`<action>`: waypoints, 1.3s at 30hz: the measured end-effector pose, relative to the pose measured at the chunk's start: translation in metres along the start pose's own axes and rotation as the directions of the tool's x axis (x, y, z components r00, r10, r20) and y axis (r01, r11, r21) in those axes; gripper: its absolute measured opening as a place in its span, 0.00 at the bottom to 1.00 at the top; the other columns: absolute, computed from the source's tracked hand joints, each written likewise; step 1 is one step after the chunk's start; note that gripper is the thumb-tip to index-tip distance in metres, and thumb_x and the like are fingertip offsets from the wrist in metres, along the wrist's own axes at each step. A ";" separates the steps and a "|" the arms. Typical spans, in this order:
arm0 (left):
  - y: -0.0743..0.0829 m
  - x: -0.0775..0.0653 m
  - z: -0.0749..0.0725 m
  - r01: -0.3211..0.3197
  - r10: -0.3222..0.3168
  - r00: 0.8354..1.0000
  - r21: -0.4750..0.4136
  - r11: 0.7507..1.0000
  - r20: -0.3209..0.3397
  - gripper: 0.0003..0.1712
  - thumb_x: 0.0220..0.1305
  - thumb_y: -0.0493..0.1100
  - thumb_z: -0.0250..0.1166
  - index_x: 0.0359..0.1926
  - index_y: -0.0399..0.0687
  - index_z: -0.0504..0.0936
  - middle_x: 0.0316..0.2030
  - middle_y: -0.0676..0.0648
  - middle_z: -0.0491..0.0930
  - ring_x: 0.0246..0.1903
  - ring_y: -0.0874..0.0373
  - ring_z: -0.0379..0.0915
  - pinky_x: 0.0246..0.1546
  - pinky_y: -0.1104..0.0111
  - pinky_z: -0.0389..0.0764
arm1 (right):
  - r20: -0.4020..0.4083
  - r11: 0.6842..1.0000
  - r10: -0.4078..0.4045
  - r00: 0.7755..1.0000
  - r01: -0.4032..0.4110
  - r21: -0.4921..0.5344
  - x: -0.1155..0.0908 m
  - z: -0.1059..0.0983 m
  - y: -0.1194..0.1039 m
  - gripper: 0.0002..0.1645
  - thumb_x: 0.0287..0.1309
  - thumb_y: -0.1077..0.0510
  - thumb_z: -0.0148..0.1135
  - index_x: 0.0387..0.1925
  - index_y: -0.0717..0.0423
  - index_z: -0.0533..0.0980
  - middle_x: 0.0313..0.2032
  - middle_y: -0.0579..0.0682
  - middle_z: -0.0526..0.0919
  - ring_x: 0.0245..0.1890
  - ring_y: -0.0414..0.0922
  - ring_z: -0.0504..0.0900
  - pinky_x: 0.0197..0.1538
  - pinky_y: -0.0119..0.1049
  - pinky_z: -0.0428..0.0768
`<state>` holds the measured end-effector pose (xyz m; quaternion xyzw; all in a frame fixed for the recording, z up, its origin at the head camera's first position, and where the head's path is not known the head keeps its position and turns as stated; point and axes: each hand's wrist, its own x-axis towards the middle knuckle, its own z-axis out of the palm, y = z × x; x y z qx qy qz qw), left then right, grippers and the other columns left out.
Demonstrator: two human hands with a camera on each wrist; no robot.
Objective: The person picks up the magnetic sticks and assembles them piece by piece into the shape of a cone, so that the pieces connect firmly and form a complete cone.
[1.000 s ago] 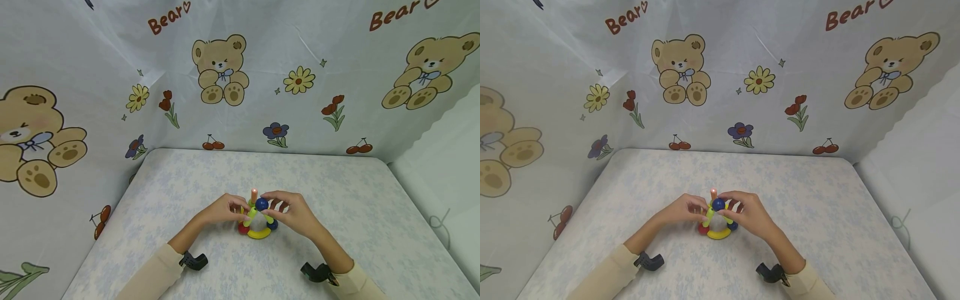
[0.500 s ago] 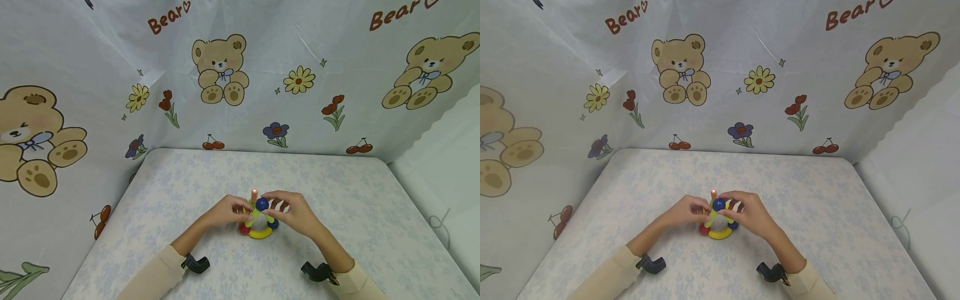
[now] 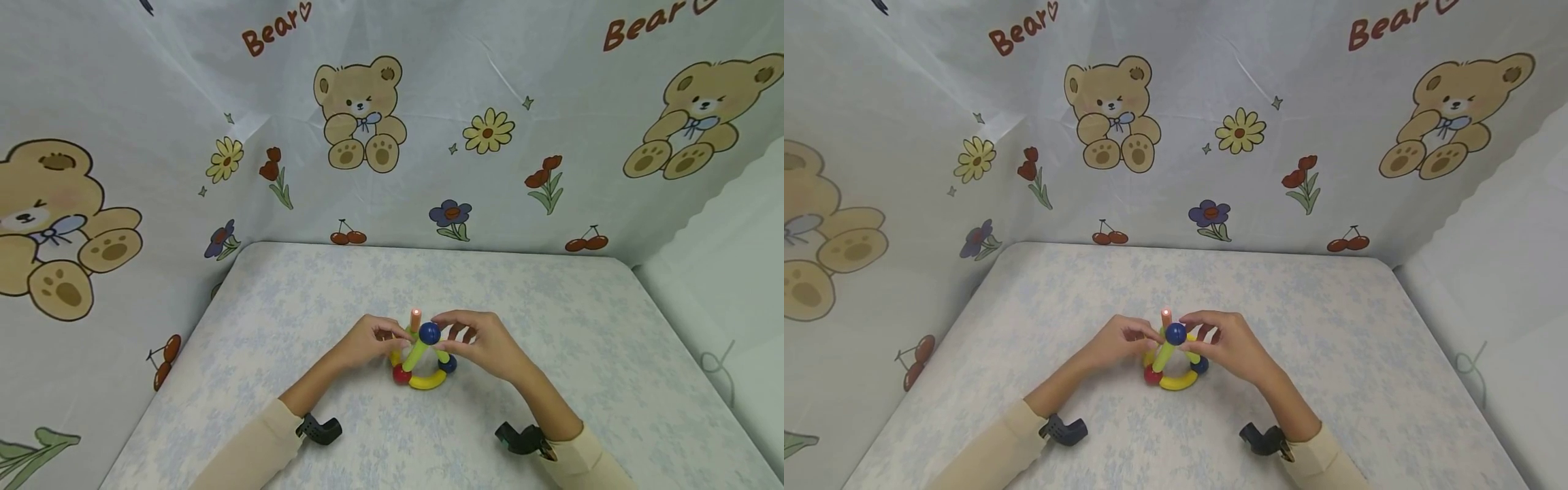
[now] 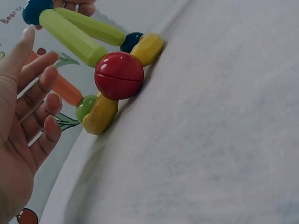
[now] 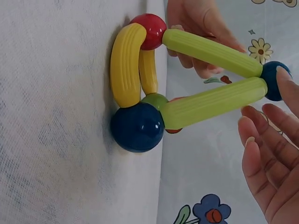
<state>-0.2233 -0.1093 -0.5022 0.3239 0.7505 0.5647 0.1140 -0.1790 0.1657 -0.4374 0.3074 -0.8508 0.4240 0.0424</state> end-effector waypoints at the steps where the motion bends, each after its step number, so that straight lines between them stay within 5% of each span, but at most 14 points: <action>1: -0.001 0.000 -0.002 0.009 -0.009 1.000 0.003 1.000 -0.026 0.06 0.69 0.41 0.69 0.41 0.46 0.91 0.32 0.44 0.86 0.22 0.52 0.71 0.23 0.71 0.72 | 0.011 1.000 0.005 1.000 -0.005 0.004 0.000 0.000 0.001 0.20 0.58 0.53 0.76 0.52 0.48 0.84 0.43 0.40 0.88 0.35 0.38 0.83 0.35 0.37 0.83; 5: -0.006 0.000 -0.007 0.043 -0.035 0.988 0.046 0.998 -0.148 0.09 0.68 0.48 0.70 0.35 0.48 0.89 0.31 0.47 0.85 0.28 0.50 0.77 0.28 0.68 0.76 | 0.071 1.000 0.030 0.997 -0.030 -0.004 0.000 -0.003 0.002 0.20 0.59 0.53 0.75 0.53 0.49 0.84 0.44 0.42 0.88 0.36 0.38 0.83 0.37 0.37 0.83; 8: -0.010 0.002 -0.009 0.083 -0.062 0.978 0.099 0.992 -0.197 0.10 0.66 0.52 0.71 0.40 0.54 0.88 0.37 0.55 0.84 0.38 0.56 0.78 0.35 0.65 0.77 | 0.107 0.998 0.058 0.993 -0.055 -0.029 -0.001 -0.006 0.003 0.21 0.59 0.53 0.75 0.53 0.51 0.84 0.44 0.43 0.88 0.37 0.38 0.82 0.38 0.37 0.83; 12: -0.013 0.008 -0.010 0.077 -0.059 0.989 0.129 0.989 -0.138 0.19 0.66 0.52 0.71 0.56 0.56 0.85 0.49 0.54 0.83 0.49 0.58 0.76 0.42 0.61 0.80 | 0.110 0.997 0.069 0.992 -0.064 -0.048 -0.002 -0.008 0.004 0.21 0.59 0.52 0.75 0.53 0.50 0.84 0.44 0.42 0.88 0.37 0.38 0.82 0.38 0.36 0.83; 16: -0.013 0.011 -0.008 0.071 -0.062 0.995 0.116 0.991 -0.073 0.21 0.66 0.50 0.71 0.59 0.58 0.84 0.55 0.54 0.82 0.55 0.57 0.76 0.49 0.60 0.81 | 0.101 0.998 0.048 0.994 -0.044 -0.047 -0.002 -0.011 0.003 0.20 0.60 0.49 0.74 0.53 0.49 0.84 0.44 0.41 0.88 0.37 0.37 0.82 0.37 0.36 0.83; 25: -0.009 0.017 0.002 0.046 -0.032 0.994 0.134 0.990 -0.107 0.23 0.64 0.53 0.73 0.59 0.60 0.84 0.55 0.61 0.82 0.56 0.62 0.76 0.56 0.62 0.79 | 0.018 1.000 0.015 1.000 -0.015 -0.009 -0.004 -0.008 0.001 0.20 0.58 0.51 0.75 0.52 0.47 0.84 0.43 0.42 0.87 0.35 0.38 0.83 0.36 0.37 0.84; 39: -0.007 0.023 0.008 -0.054 0.075 0.979 0.111 0.992 -0.191 0.13 0.64 0.49 0.73 0.49 0.60 0.89 0.47 0.61 0.86 0.49 0.58 0.79 0.48 0.61 0.82 | -0.070 0.999 -0.009 0.997 0.006 -0.043 0.001 0.008 -0.010 0.19 0.56 0.53 0.77 0.50 0.49 0.85 0.42 0.40 0.88 0.32 0.36 0.82 0.32 0.35 0.83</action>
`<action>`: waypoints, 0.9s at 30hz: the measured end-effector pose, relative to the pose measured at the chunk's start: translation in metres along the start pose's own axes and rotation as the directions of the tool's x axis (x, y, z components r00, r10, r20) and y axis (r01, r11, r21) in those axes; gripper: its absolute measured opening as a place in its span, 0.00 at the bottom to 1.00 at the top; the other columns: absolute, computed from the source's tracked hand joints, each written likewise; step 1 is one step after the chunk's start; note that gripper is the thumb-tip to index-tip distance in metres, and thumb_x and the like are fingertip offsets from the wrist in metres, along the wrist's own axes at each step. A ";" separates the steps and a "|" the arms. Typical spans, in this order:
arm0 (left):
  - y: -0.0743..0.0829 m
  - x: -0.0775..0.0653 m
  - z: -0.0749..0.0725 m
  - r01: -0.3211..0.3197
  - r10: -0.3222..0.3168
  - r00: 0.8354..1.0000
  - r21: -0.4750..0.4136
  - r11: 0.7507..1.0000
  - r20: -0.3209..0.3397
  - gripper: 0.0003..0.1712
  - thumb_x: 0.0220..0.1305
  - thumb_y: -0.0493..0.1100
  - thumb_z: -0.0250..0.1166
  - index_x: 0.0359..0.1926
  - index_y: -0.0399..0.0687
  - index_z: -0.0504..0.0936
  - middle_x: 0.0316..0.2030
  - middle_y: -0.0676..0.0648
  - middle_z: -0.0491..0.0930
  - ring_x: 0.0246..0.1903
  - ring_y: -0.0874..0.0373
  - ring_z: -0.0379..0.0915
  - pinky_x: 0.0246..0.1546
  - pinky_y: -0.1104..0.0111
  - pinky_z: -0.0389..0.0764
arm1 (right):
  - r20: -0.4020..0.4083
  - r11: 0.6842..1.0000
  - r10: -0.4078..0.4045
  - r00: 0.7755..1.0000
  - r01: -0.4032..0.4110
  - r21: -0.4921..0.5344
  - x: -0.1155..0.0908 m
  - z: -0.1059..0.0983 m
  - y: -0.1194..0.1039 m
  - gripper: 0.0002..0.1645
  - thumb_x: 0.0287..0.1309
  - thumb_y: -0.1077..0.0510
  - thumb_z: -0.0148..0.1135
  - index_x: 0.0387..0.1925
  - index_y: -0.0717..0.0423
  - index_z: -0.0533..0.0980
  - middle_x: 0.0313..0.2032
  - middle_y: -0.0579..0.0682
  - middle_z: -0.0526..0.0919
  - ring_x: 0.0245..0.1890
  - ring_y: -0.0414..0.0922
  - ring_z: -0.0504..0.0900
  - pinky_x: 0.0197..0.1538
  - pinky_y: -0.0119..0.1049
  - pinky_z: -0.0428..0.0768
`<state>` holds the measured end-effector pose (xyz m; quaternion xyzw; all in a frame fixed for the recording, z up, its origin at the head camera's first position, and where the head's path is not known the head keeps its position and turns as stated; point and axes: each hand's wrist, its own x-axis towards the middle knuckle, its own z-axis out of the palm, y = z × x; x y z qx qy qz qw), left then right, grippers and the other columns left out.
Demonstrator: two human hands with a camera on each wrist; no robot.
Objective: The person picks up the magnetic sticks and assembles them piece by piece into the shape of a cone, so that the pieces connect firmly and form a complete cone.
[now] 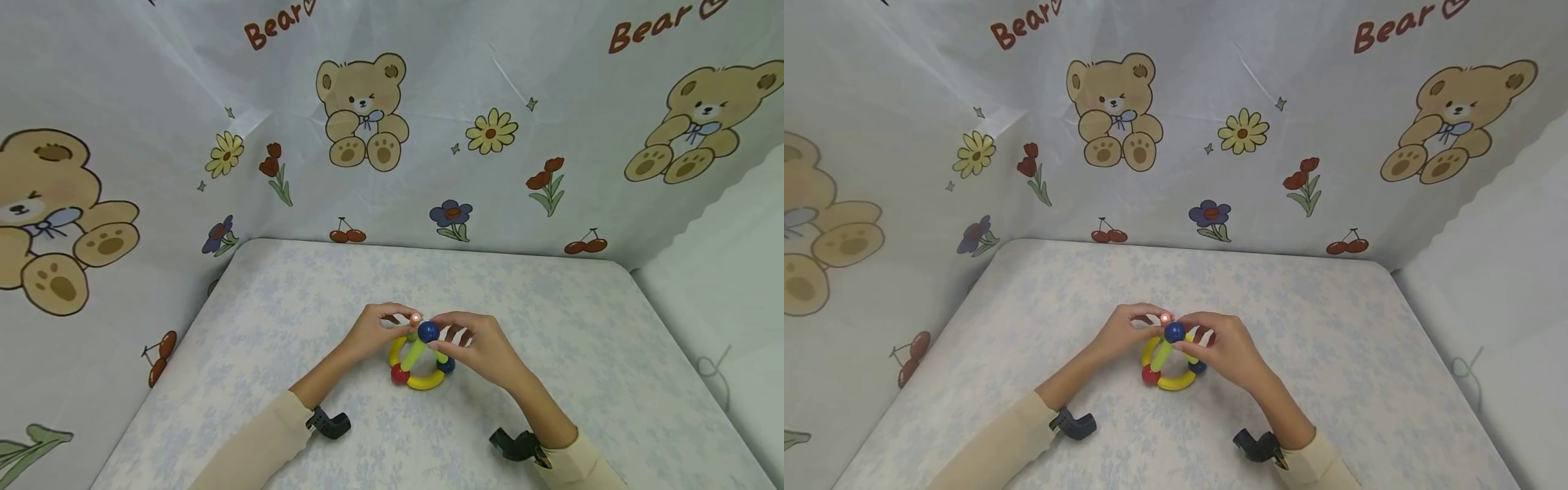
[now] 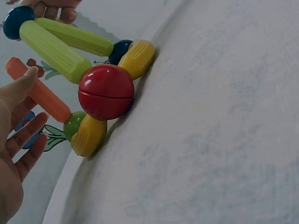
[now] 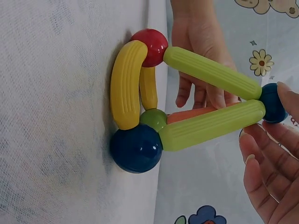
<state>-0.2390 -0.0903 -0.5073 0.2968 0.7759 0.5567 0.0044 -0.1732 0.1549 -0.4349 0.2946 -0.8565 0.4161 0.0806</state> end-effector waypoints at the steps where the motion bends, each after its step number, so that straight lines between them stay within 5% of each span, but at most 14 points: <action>1: 0.000 0.000 0.000 -0.006 0.006 1.000 0.000 1.000 -0.001 0.13 0.64 0.49 0.73 0.49 0.60 0.89 0.47 0.61 0.86 0.49 0.59 0.79 0.47 0.62 0.82 | -0.002 1.000 -0.002 1.000 0.002 -0.001 0.000 0.001 0.000 0.19 0.56 0.53 0.77 0.50 0.49 0.85 0.41 0.40 0.88 0.32 0.36 0.82 0.32 0.35 0.83; 15: 0.006 -0.001 0.005 -0.028 0.028 1.000 -0.001 1.000 0.011 0.14 0.65 0.41 0.72 0.52 0.49 0.89 0.48 0.50 0.86 0.47 0.52 0.81 0.45 0.62 0.83 | -0.049 1.000 0.014 0.999 -0.015 -0.020 0.001 0.007 0.002 0.20 0.56 0.54 0.77 0.51 0.46 0.84 0.37 0.38 0.87 0.32 0.36 0.81 0.32 0.35 0.83; 27: 0.018 -0.002 0.006 -0.006 0.006 1.000 -0.026 1.000 0.012 0.14 0.65 0.34 0.70 0.51 0.38 0.87 0.48 0.42 0.86 0.48 0.41 0.80 0.47 0.51 0.83 | -0.106 0.999 0.001 0.994 -0.005 -0.037 0.003 0.013 0.003 0.19 0.55 0.55 0.78 0.48 0.51 0.85 0.34 0.47 0.87 0.30 0.37 0.80 0.31 0.35 0.84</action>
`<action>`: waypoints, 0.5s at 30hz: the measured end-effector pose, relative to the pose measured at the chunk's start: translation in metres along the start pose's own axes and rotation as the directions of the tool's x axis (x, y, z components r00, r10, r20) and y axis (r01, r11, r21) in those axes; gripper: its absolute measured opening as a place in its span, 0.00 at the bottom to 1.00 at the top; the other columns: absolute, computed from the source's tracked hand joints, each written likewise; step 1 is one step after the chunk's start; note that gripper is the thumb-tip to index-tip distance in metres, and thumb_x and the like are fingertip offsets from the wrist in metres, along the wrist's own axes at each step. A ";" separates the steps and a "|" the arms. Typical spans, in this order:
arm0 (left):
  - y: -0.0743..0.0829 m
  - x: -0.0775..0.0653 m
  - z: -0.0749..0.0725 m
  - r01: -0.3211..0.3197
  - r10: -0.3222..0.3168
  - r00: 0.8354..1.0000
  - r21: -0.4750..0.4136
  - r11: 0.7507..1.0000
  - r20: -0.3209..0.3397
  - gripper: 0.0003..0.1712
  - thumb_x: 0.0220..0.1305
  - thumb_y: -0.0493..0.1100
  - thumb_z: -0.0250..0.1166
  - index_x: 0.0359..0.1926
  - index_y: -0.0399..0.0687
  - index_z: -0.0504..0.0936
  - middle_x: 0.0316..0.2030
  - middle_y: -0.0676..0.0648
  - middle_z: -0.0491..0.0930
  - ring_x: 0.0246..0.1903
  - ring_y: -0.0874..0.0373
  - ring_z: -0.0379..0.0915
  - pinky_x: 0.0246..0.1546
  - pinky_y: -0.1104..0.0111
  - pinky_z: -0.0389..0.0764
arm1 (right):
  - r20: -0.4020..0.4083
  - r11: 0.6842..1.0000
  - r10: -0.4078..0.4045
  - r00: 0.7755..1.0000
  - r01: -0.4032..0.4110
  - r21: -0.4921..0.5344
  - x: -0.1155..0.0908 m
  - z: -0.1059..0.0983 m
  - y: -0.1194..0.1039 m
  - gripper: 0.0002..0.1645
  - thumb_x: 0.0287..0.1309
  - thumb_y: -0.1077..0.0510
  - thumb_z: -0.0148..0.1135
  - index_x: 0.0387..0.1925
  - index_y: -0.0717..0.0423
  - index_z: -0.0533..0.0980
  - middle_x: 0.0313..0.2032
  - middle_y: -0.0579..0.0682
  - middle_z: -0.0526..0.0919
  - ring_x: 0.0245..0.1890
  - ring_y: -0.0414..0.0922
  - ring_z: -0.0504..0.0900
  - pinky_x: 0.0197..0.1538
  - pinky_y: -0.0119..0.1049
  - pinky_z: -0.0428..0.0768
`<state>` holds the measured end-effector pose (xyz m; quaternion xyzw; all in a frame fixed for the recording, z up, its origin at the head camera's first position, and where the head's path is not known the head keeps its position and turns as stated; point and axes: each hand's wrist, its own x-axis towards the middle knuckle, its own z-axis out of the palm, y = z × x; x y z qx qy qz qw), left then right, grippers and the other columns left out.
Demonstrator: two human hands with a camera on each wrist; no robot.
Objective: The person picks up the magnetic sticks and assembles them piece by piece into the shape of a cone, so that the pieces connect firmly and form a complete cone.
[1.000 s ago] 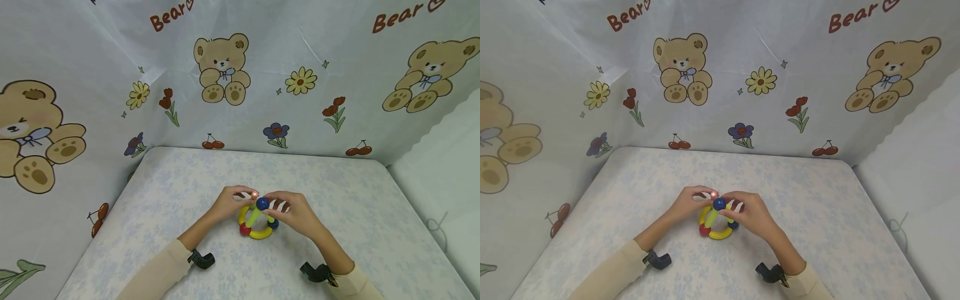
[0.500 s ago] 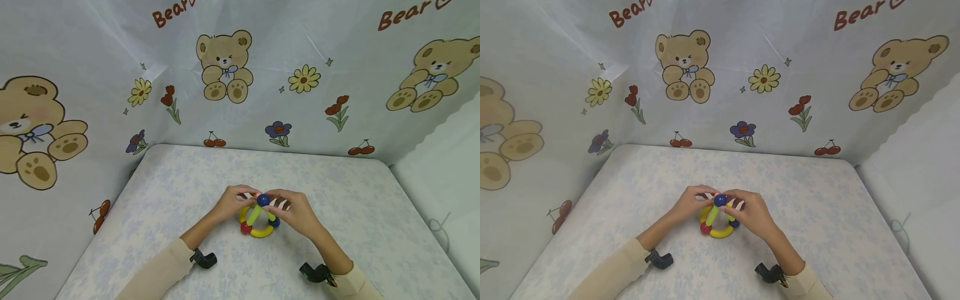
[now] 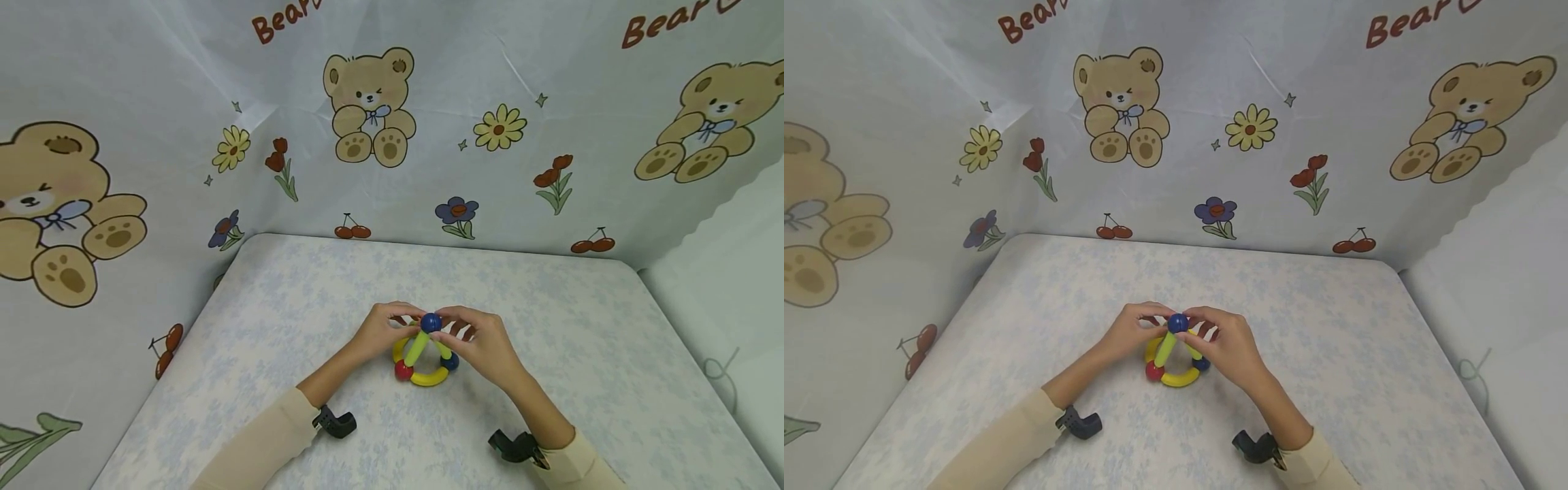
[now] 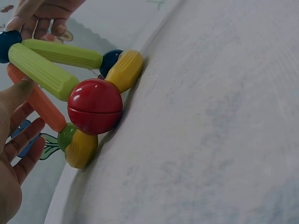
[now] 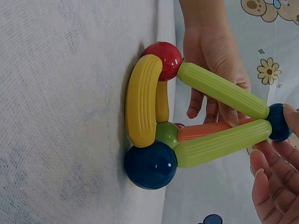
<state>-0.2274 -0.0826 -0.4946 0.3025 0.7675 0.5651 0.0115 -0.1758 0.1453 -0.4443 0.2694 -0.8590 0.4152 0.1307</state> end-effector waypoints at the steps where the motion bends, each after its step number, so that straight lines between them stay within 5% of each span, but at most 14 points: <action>1: 0.000 0.000 0.000 -0.005 0.005 1.000 -0.002 1.000 -0.002 0.14 0.65 0.35 0.70 0.51 0.39 0.88 0.48 0.43 0.86 0.48 0.43 0.81 0.47 0.52 0.83 | -0.003 1.000 -0.001 1.000 0.001 0.000 0.000 0.001 0.000 0.19 0.55 0.55 0.78 0.48 0.51 0.85 0.34 0.47 0.87 0.29 0.37 0.80 0.31 0.35 0.84; 3: -0.011 0.001 0.002 -0.005 0.004 1.000 -0.004 1.000 -0.006 0.14 0.65 0.36 0.71 0.52 0.42 0.88 0.48 0.44 0.86 0.48 0.45 0.81 0.47 0.52 0.83 | -0.009 1.000 0.000 1.000 0.000 0.001 0.000 0.001 0.001 0.19 0.55 0.55 0.78 0.48 0.51 0.85 0.34 0.46 0.87 0.29 0.37 0.80 0.31 0.36 0.84; 15: -0.014 0.000 0.001 -0.029 0.029 0.999 0.013 0.999 -0.013 0.13 0.65 0.38 0.71 0.51 0.46 0.89 0.48 0.50 0.86 0.47 0.52 0.81 0.44 0.63 0.84 | -0.028 1.000 0.009 1.000 -0.010 -0.011 -0.001 0.004 0.001 0.17 0.56 0.55 0.77 0.48 0.51 0.85 0.33 0.41 0.86 0.28 0.37 0.80 0.30 0.35 0.84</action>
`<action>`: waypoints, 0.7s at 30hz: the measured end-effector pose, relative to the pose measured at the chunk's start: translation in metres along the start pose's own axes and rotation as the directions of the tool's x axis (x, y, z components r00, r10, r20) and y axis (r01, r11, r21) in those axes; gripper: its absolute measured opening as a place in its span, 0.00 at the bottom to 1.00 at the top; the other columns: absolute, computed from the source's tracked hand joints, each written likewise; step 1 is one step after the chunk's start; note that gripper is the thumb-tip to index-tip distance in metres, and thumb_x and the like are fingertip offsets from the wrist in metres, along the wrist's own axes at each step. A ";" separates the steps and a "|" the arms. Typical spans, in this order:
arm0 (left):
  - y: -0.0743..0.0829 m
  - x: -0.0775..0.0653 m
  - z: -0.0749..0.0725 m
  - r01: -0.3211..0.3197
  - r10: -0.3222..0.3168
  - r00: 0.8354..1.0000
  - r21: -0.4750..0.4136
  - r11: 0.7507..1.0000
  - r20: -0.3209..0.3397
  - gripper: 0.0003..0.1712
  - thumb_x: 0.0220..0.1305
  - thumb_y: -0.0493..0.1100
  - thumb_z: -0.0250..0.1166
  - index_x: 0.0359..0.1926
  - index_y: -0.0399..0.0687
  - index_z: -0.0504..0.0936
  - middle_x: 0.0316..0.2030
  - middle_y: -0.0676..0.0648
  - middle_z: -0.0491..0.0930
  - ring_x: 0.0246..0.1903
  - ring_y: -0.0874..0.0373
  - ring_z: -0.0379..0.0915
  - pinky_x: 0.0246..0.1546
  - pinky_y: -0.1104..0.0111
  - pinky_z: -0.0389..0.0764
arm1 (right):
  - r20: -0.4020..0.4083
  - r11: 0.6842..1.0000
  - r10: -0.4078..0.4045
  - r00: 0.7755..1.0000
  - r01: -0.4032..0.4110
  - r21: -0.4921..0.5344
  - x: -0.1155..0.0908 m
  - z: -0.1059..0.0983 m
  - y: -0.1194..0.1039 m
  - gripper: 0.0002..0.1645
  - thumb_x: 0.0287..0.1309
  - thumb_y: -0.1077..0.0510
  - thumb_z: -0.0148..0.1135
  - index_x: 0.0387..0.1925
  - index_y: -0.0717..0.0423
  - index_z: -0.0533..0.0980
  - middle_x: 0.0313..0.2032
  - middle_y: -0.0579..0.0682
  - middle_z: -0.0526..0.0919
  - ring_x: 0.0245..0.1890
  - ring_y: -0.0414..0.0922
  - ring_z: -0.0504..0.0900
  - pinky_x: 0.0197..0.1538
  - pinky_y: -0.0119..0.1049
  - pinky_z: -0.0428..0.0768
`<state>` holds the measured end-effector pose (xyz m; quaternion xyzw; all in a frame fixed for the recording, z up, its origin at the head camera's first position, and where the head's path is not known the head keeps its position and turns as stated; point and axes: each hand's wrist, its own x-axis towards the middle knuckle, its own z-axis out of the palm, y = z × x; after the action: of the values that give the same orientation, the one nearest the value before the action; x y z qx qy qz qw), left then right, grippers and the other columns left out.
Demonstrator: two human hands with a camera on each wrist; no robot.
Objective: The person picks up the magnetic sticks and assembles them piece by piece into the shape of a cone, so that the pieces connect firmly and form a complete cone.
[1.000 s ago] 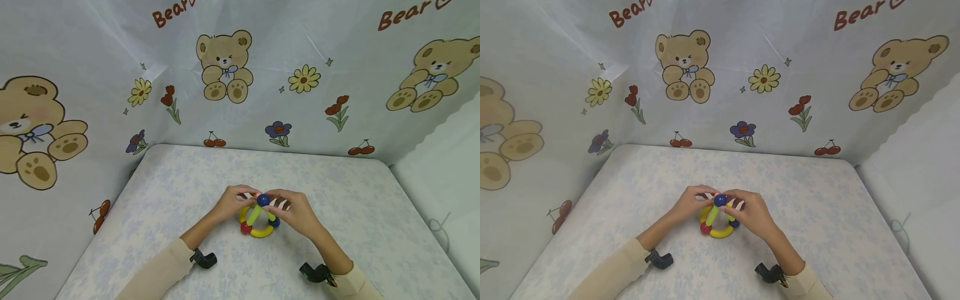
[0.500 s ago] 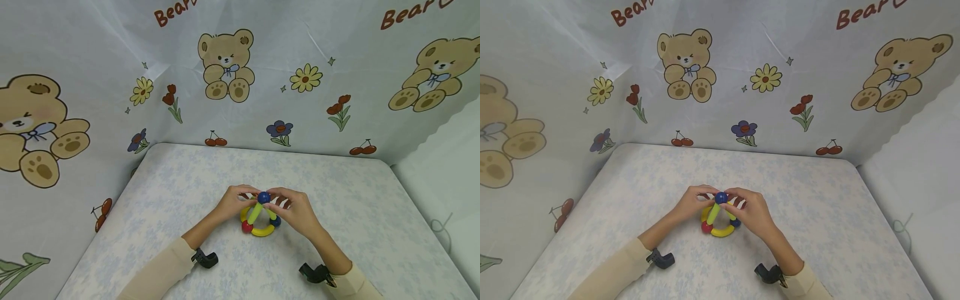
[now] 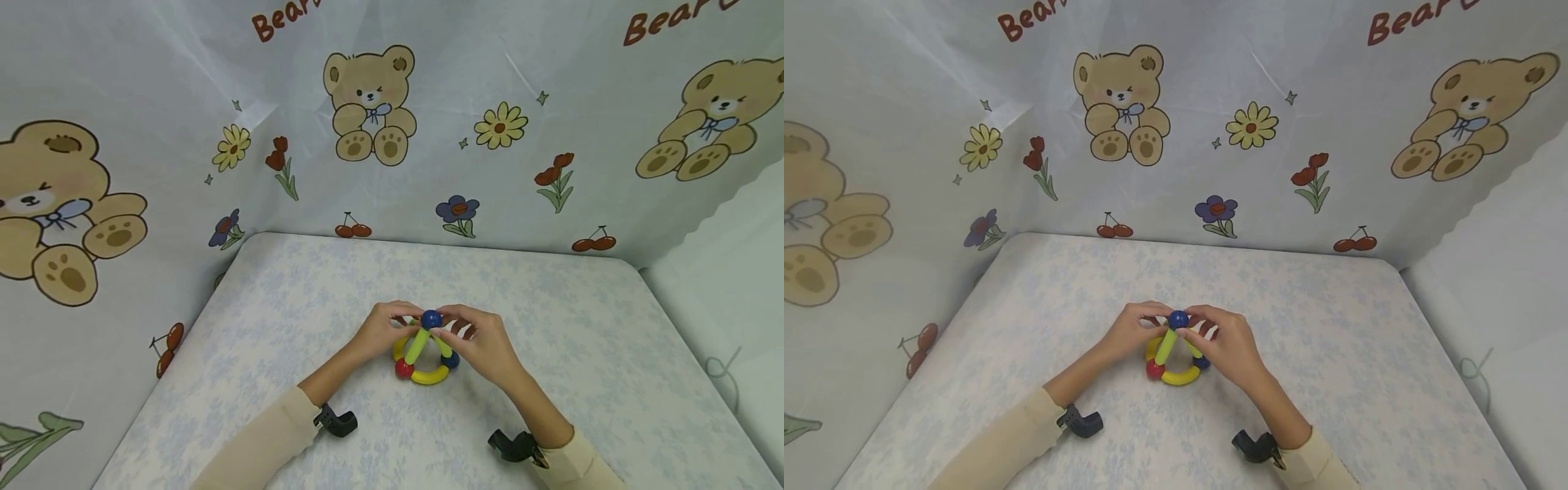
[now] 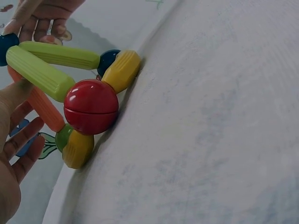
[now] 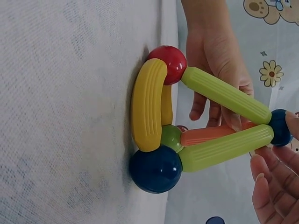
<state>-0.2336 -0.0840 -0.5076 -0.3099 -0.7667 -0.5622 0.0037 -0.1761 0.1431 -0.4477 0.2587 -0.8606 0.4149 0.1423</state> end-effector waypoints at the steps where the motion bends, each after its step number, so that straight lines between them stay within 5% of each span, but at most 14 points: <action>1: 0.000 0.000 0.000 -0.005 0.005 1.000 0.001 1.000 -0.001 0.13 0.65 0.38 0.72 0.51 0.46 0.89 0.48 0.49 0.87 0.47 0.52 0.81 0.43 0.63 0.84 | -0.001 1.000 0.003 1.000 -0.003 0.001 0.000 0.000 0.000 0.17 0.57 0.55 0.77 0.48 0.51 0.85 0.33 0.41 0.86 0.28 0.37 0.81 0.30 0.35 0.84; 8: -0.002 0.001 0.001 -0.005 0.004 1.000 -0.020 1.000 -0.018 0.13 0.64 0.37 0.72 0.50 0.44 0.89 0.48 0.46 0.87 0.47 0.48 0.82 0.42 0.59 0.84 | -0.004 1.000 0.020 1.000 -0.020 0.010 0.000 0.000 0.001 0.16 0.58 0.55 0.76 0.48 0.51 0.85 0.33 0.42 0.87 0.29 0.37 0.82 0.30 0.38 0.84; 14: -0.004 -0.001 0.000 0.005 -0.005 1.000 -0.001 1.000 -0.004 0.13 0.64 0.38 0.72 0.50 0.47 0.89 0.48 0.49 0.87 0.46 0.49 0.81 0.42 0.65 0.84 | 0.014 0.999 0.027 1.000 -0.027 0.019 -0.001 0.000 0.003 0.16 0.58 0.54 0.76 0.48 0.51 0.85 0.34 0.41 0.87 0.30 0.38 0.82 0.32 0.38 0.85; 21: -0.013 0.000 -0.006 0.029 -0.031 0.999 0.053 0.998 0.039 0.16 0.64 0.45 0.73 0.53 0.54 0.88 0.49 0.56 0.86 0.47 0.54 0.80 0.43 0.65 0.84 | 0.122 0.996 0.091 0.988 -0.089 -0.023 0.003 -0.014 0.014 0.19 0.59 0.50 0.74 0.50 0.54 0.85 0.37 0.42 0.88 0.34 0.39 0.82 0.37 0.36 0.84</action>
<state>-0.2418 -0.0914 -0.5169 -0.3091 -0.7858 -0.5356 -0.0118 -0.1859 0.1608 -0.4468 0.2435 -0.8822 0.3965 0.0723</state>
